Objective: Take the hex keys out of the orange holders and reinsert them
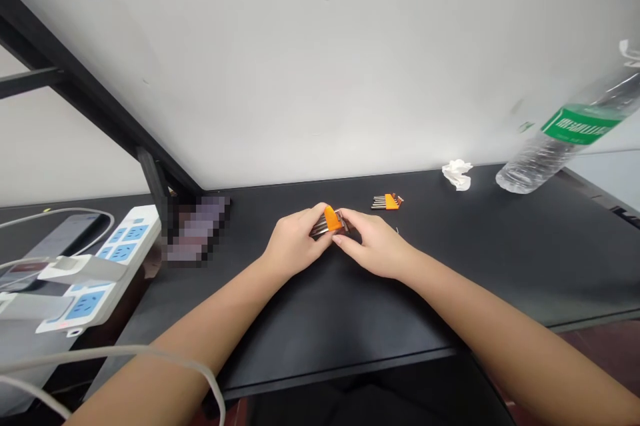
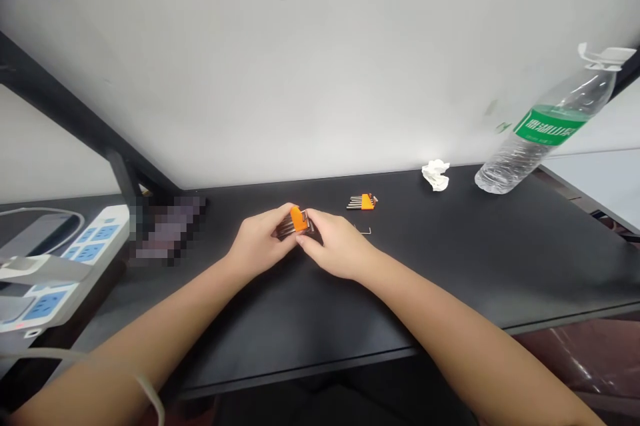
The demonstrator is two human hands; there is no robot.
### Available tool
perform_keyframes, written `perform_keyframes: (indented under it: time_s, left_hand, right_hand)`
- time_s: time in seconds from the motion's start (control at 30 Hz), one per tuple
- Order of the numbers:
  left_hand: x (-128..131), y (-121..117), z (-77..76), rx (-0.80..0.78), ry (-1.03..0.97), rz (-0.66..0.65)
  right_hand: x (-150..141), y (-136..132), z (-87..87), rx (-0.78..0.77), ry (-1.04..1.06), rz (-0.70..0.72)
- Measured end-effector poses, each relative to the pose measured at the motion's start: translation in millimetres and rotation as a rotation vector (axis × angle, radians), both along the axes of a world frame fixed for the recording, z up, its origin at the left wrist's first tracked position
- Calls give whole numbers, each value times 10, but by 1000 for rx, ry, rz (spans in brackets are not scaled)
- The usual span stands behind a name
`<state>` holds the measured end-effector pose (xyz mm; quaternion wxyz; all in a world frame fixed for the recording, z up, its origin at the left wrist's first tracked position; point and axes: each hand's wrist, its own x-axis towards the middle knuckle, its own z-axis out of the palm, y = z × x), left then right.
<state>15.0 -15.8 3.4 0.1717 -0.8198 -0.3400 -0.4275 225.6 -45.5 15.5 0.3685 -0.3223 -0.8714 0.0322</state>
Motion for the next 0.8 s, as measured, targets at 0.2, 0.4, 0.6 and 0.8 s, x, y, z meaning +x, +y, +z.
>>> perform_keyframes:
  time_s: [0.2, 0.4, 0.6, 0.8]
  left_hand:
    - [19, -17, -9, 13, 2, 19]
    - [-13, 41, -28, 27, 25, 17]
    - [-68, 146, -54, 20, 56, 28]
    - [-77, 162, -55, 13, 85, -4]
  right_hand:
    - [-54, 19, -58, 250, -121, -174]
    - [111, 43, 49, 394, -286, -237]
    - [634, 232, 191, 261, -437, -366]
    - [612, 303, 122, 175, -520, -348]
